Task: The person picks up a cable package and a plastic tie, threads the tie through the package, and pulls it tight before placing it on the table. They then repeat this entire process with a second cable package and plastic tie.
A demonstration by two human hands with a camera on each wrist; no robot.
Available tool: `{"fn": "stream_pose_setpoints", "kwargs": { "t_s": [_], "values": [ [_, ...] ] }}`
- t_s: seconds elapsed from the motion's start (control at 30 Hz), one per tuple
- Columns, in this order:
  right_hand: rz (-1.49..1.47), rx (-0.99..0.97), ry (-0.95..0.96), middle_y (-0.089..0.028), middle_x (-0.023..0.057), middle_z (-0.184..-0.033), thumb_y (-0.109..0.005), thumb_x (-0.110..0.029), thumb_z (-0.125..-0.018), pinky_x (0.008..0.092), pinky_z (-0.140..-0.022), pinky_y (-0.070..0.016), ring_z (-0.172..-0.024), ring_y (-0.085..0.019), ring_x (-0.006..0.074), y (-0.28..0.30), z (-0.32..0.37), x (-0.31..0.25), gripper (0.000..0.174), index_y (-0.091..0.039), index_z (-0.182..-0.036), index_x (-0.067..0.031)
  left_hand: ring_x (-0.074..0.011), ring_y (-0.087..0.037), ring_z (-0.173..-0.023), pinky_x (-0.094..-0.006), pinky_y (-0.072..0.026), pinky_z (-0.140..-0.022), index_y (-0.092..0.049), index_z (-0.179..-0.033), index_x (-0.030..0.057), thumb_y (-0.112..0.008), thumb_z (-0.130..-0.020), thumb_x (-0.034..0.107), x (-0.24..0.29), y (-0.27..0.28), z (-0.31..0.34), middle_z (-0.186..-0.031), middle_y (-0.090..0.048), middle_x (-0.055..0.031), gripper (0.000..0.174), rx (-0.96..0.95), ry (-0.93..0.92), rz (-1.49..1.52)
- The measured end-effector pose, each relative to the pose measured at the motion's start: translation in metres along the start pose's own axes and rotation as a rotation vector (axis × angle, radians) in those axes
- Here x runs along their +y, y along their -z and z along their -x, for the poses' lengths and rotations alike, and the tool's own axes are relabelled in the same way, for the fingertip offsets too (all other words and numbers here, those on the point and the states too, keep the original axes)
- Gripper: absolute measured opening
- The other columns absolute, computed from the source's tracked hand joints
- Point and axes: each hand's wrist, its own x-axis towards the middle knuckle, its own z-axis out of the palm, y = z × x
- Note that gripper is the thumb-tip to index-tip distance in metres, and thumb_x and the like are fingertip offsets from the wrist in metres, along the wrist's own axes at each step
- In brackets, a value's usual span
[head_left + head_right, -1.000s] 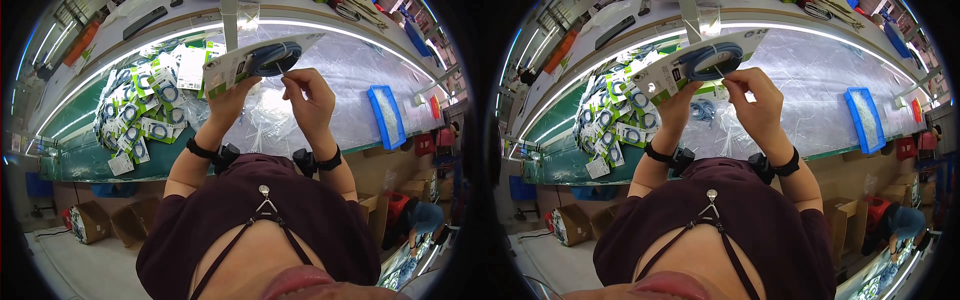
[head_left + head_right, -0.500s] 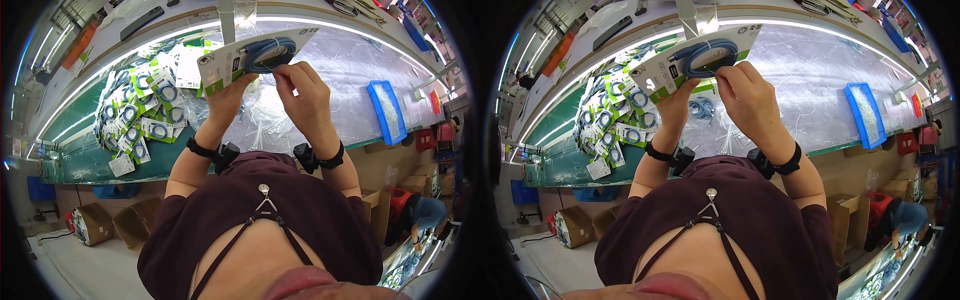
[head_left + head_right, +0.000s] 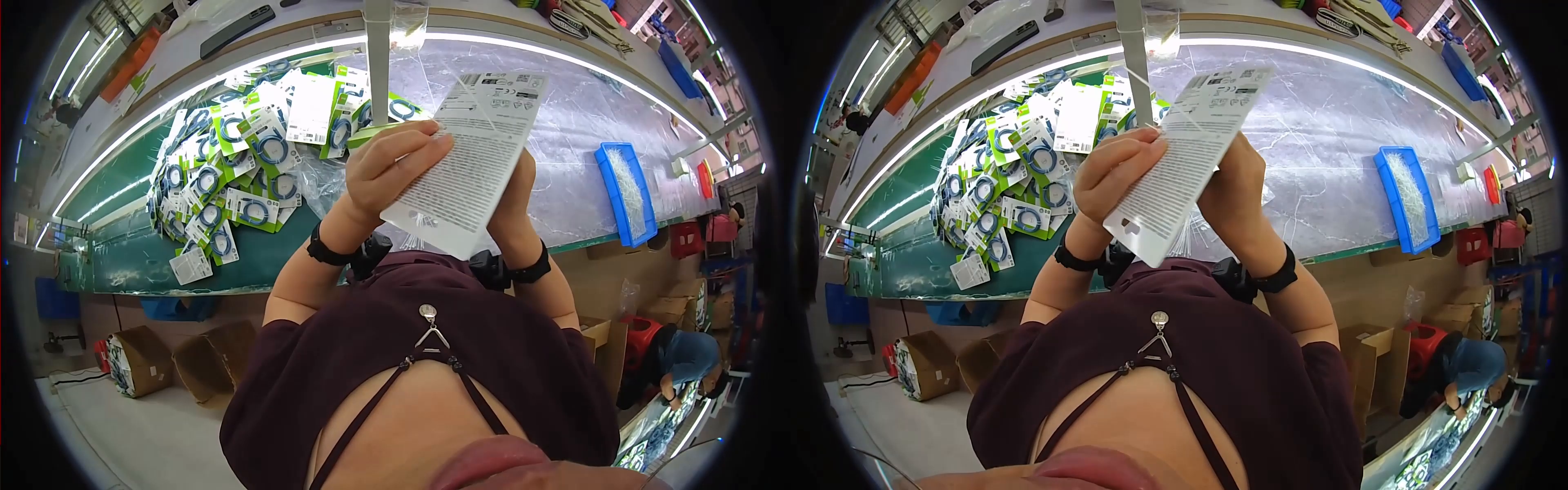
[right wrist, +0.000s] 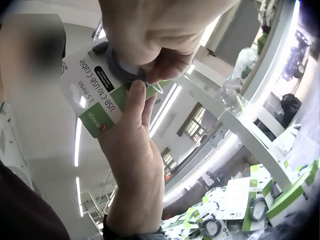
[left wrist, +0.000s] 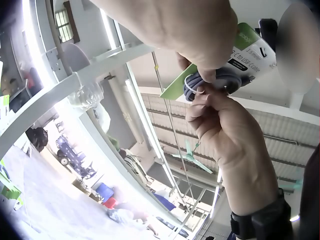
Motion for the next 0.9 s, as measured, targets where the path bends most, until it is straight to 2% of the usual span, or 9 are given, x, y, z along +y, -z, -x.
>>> {"fn": "stream_pose_setpoints", "kwargs": {
  "t_s": [0.03,0.13,0.23,0.27,0.37,0.43,0.53,0.7,0.9],
  "values": [
    [0.0,-0.008,-0.001,-0.059,0.0064,-0.073,-0.063,0.001,-0.079,0.0233,-0.052,-0.0467,-0.061,-0.06,0.0154,-0.001,0.001,0.0,0.011,-0.057,-0.088,0.001,-0.022,-0.065,-0.084,-0.0269,-0.053,-0.071,-0.069,-0.088,0.003,-0.073,-0.07,0.006,0.0,-0.001,0.002,-0.09,-0.063,-0.0103,0.019,-0.015,0.039,0.008],
    [-0.485,0.006,-0.485,-0.061,0.0062,-0.081,-0.062,-0.004,-0.083,0.0231,-0.054,-0.0464,-0.067,-0.06,0.0126,-0.007,0.0,0.004,0.013,-0.055,-0.093,0.0007,-0.0229,-0.064,-0.087,-0.0279,-0.0529,-0.075,-0.069,-0.087,0.0033,-0.072,-0.072,0.009,0.0,-0.002,0.009,-0.093,-0.063,-0.0111,0.017,-0.041,0.112,0.022],
    [-0.502,0.046,-0.5,-0.061,0.0072,-0.089,-0.062,-0.007,-0.084,0.0242,-0.059,-0.0481,-0.074,-0.06,0.0124,0.024,0.006,0.045,0.019,-0.055,-0.1,-0.0002,-0.0217,-0.063,-0.089,-0.03,-0.0528,-0.079,-0.065,-0.096,0.0034,-0.069,-0.076,0.005,-0.002,0.0,0.023,-0.097,-0.063,-0.0107,0.02,-0.07,0.854,0.217],
    [-0.511,0.067,-0.511,-0.061,0.0077,-0.093,-0.062,-0.008,-0.084,0.0247,-0.062,-0.049,-0.077,-0.06,0.0123,0.028,0.008,0.056,0.023,-0.055,-0.104,-0.0006,-0.0217,-0.063,-0.089,-0.03,-0.0528,-0.079,-0.065,-0.096,0.0034,-0.069,-0.076,0.005,-0.002,0.001,0.022,-0.097,-0.063,-0.0107,0.02,-0.066,0.859,0.215],
    [-0.54,-0.073,-0.443,-0.061,0.0086,-0.098,-0.063,-0.007,-0.083,0.0259,-0.069,-0.0494,-0.084,-0.059,0.0134,0.013,0.006,0.074,0.028,-0.055,-0.109,-0.0009,-0.0197,-0.063,-0.091,-0.0315,-0.0535,-0.079,-0.058,-0.108,0.0045,-0.064,-0.083,0.004,-0.003,-0.003,0.017,-0.101,-0.063,-0.0092,0.026,0.275,1.199,1.185],
    [-0.552,-0.134,-0.402,-0.061,0.0091,-0.1,-0.064,-0.006,-0.082,0.0264,-0.072,-0.0496,-0.087,-0.059,0.014,0.006,0.004,0.073,0.031,-0.055,-0.111,-0.0011,-0.019,-0.063,-0.091,-0.0322,-0.0536,-0.08,-0.055,-0.111,0.005,-0.063,-0.084,0.004,-0.005,-0.007,0.018,-0.101,-0.063,-0.0086,0.028,0.246,1.213,1.217],
    [-0.242,-0.127,-0.103,-0.06,0.0088,-0.102,-0.064,-0.005,-0.082,0.0272,-0.08,-0.0482,-0.093,-0.058,0.016,-0.011,0.002,0.058,0.035,-0.054,-0.115,-0.0015,-0.0176,-0.062,-0.093,-0.0335,-0.0538,-0.081,-0.051,-0.116,0.0059,-0.061,-0.086,0.005,-0.005,-0.011,0.023,-0.102,-0.062,-0.0073,0.032,0.204,1.248,1.267],
    [-0.189,-0.24,-0.238,-0.059,0.0096,-0.107,-0.066,-0.005,-0.081,0.0285,-0.082,-0.0474,-0.098,-0.056,0.0177,-0.012,0.003,0.055,0.036,-0.054,-0.114,-0.0012,-0.0193,-0.062,-0.095,-0.0356,-0.0535,-0.084,-0.053,-0.114,0.0047,-0.062,-0.085,0.005,-0.006,-0.009,0.023,-0.103,-0.062,-0.008,0.031,0.242,1.248,1.298],
    [-0.138,-0.121,-0.197,-0.059,0.0109,-0.108,-0.068,-0.007,-0.079,0.0307,-0.082,-0.0482,-0.098,-0.057,0.0198,-0.029,0.014,0.086,0.038,-0.054,-0.114,-0.0006,-0.0213,-0.061,-0.098,-0.0379,-0.0532,-0.087,-0.053,-0.114,0.0039,-0.061,-0.086,0.005,-0.006,-0.007,0.017,-0.105,-0.061,-0.0088,0.029,0.173,1.212,1.325]
  ]
}}
